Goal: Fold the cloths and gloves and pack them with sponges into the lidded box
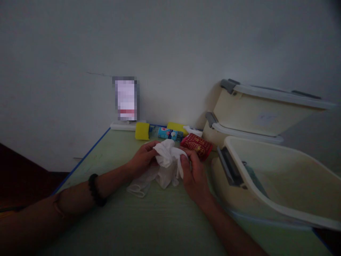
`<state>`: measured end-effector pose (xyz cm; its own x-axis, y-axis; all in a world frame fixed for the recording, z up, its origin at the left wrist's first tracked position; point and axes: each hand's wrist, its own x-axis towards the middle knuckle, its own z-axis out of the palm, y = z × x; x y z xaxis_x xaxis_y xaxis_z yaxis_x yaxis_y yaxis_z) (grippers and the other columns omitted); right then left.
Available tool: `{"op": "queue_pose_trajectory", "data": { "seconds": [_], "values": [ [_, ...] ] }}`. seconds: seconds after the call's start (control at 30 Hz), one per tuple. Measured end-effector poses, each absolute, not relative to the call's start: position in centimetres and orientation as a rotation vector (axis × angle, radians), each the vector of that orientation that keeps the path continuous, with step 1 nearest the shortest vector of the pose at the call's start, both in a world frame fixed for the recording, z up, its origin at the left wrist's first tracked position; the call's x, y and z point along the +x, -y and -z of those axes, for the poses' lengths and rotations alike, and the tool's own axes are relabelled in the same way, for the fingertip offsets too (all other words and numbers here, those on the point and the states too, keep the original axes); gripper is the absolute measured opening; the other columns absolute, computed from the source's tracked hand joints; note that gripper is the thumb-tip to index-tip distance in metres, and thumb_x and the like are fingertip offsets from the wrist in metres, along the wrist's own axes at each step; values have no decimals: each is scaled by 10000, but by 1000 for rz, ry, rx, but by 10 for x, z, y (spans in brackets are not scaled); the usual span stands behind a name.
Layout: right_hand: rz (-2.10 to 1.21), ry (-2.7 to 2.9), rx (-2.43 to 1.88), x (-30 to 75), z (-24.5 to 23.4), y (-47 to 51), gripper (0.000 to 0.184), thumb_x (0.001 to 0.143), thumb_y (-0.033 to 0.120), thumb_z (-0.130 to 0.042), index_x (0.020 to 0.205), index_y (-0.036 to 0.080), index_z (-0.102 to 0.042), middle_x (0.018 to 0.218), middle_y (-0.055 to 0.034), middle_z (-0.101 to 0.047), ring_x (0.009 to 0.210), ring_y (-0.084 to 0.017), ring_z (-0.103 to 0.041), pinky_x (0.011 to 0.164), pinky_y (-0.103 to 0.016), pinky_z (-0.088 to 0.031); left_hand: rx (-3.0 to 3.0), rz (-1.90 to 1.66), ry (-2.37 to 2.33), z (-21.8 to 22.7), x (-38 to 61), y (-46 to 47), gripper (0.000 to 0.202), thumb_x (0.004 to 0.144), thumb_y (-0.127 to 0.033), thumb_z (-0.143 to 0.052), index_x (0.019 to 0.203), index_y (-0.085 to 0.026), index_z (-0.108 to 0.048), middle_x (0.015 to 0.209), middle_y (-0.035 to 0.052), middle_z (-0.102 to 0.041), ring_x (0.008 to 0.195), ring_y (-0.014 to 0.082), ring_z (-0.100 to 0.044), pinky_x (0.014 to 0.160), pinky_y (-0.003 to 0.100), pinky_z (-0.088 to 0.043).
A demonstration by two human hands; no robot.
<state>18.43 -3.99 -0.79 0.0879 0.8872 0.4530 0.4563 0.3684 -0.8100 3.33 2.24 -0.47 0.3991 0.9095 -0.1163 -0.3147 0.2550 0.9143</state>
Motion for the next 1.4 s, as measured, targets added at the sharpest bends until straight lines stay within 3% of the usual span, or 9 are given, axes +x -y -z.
{"op": "queue_pose_trajectory", "data": {
  "seconds": [0.17, 0.27, 0.43, 0.63, 0.77, 0.9, 1.07, 1.2, 1.4],
  "values": [
    [-138, 1602, -1221, 186, 2, 42, 199, 820, 264, -445, 1000, 188, -484, 1103, -109, -496, 1065, -224, -442, 903, -424, -338, 1107, -998, -804, 6, 33, -20, 179, 646, -222, -629, 728, -184, -475, 581, -72, -514, 428, 60, -447, 411, 169, -336],
    [55, 1723, -1235, 182, -3, 46, 250, 743, 316, -557, 951, 189, -500, 954, -86, -515, 950, -234, -469, 846, -430, -352, 1260, -1027, -816, 3, 34, -14, 200, 642, -148, -609, 684, -185, -418, 592, -76, -494, 459, 65, -455, 430, 174, -350],
    [-342, 1808, -1292, 174, 3, 46, 176, 769, 316, -538, 864, 183, -471, 786, -30, -517, 718, -157, -491, 643, -296, -417, 1345, -924, -735, 2, 33, -9, 199, 651, -121, -604, 673, -172, -413, 621, -64, -482, 526, 68, -459, 488, 182, -374],
    [-454, 1737, -1251, 184, 9, 37, 21, 777, 194, -491, 781, 194, -470, 806, -28, -537, 713, -142, -520, 652, -277, -437, 1207, -794, -566, 5, 29, -14, 202, 667, -181, -632, 766, -173, -457, 662, -49, -502, 531, 76, -467, 481, 193, -353],
    [-658, 1688, -1198, 186, 8, 38, 221, 777, 221, -513, 994, 194, -479, 872, -40, -607, 752, -153, -581, 681, -284, -459, 1185, -781, -497, 7, 27, -14, 173, 670, -204, -637, 795, -145, -534, 704, -6, -551, 597, 102, -515, 539, 215, -378],
    [-799, 1485, -1215, 183, 6, 39, 150, 801, 243, -471, 922, 186, -540, 831, -39, -624, 742, -159, -585, 674, -286, -454, 1162, -758, -486, 4, 27, -13, 153, 637, -232, -640, 718, -113, -587, 649, 18, -562, 574, 110, -510, 519, 219, -367],
    [-1100, 1001, -1028, 178, 5, 38, 166, 759, 261, -507, 908, 204, -550, 797, -2, -604, 725, -140, -553, 645, -253, -437, 1317, -913, -689, 0, 29, -14, 221, 579, -228, -676, 565, -144, -472, 529, -62, -450, 474, 58, -380, 447, 179, -280],
    [-1365, 1127, -906, 175, -4, 45, 111, 712, 251, -533, 798, 185, -557, 697, 26, -545, 631, -106, -491, 573, -216, -386, 1471, -1095, -909, 0, 31, -13, 254, 637, -229, -599, 513, -156, -389, 490, -78, -374, 460, 54, -327, 439, 172, -260],
    [-1077, 1367, -1151, 175, -12, 49, 131, 664, 192, -578, 708, 191, -454, 583, 72, -424, 496, -71, -360, 456, -187, -297, 1586, -1101, -793, -2, 33, -5, 156, 679, -178, -559, 819, -173, -491, 766, -23, -533, 648, 98, -496, 561, 195, -391]
  ]
}}
